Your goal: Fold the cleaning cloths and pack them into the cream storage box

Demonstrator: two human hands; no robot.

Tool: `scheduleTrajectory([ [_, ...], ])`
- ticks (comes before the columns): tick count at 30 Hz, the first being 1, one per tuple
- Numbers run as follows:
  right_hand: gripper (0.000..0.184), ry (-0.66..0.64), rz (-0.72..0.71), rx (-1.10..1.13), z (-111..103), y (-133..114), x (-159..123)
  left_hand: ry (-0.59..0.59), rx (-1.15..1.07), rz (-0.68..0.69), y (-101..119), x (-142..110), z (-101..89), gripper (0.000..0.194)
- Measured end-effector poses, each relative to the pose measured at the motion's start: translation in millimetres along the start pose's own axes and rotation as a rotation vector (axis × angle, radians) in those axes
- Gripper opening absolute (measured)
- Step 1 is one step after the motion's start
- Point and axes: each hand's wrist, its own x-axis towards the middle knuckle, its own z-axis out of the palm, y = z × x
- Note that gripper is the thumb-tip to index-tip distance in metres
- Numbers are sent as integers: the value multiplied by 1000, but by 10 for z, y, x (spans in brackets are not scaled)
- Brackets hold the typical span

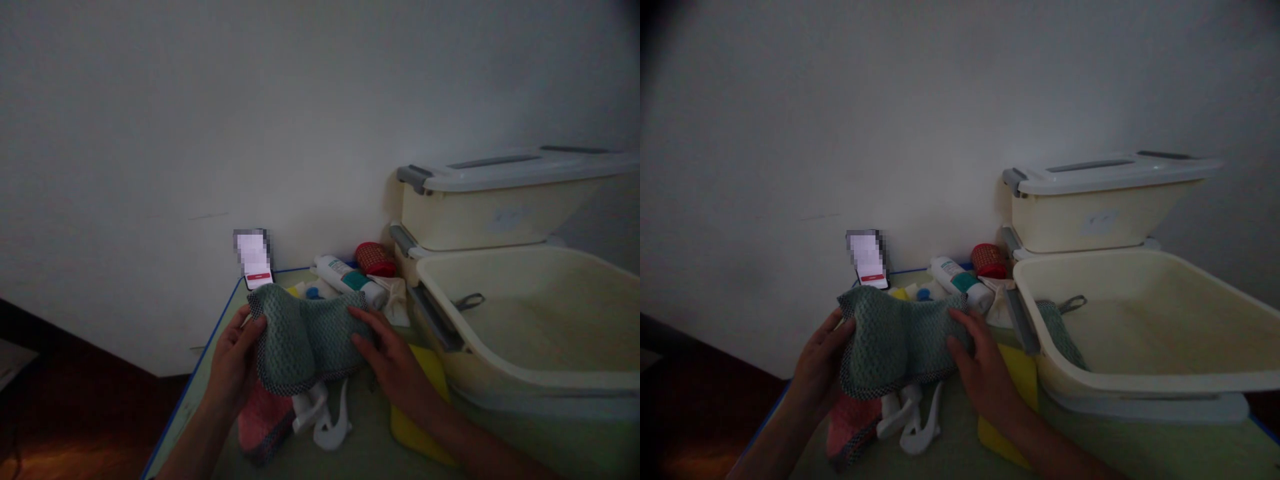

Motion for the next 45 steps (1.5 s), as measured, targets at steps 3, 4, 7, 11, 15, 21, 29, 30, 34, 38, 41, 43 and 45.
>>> scheduleTrajectory([
  [3, 44, 77, -16, -44, 7, 13, -22, 14, 26, 19, 7, 12, -4, 40],
  [4, 46, 87, -53, -82, 15, 18, -41, 12, 56, 32, 3, 11, -3, 40],
  [7, 50, 78, -243, -247, 44, 25, -108, 17, 211, 87, -23, -34, 36, 38],
  [11, 48, -45, -568, -444, 49, -8, -184, 110, 427, 246, -89, -216, 165, 32],
  [15, 45, -297, -802, -487, 26, -54, -223, 31, 474, 243, -182, -374, 239, 31],
  [21, 49, -287, -645, -321, 1, -21, -242, -196, 216, 126, -201, -423, 219, 38],
  [29, 46, -250, -562, -180, -10, -79, -246, -505, 168, 170, -229, -365, 130, 32],
  [30, 46, -264, -584, -183, -15, -96, -242, -545, 192, 191, -249, -350, 106, 30],
  [34, 42, -286, -661, -233, -24, -113, -223, -490, 290, 242, -298, -340, 70, 28],
  [38, 31, -208, -695, -264, 4, -82, -217, -396, 412, 220, -285, -389, 118, 18],
  [41, 19, -147, -644, -260, 27, -62, -229, -388, 474, 202, -269, -401, 140, 11],
  [43, 16, -125, -575, -251, 35, -48, -243, -415, 514, 203, -268, -385, 133, 8],
  [45, 15, -98, -514, -213, 35, -35, -254, -428, 535, 206, -269, -364, 118, 8],
])
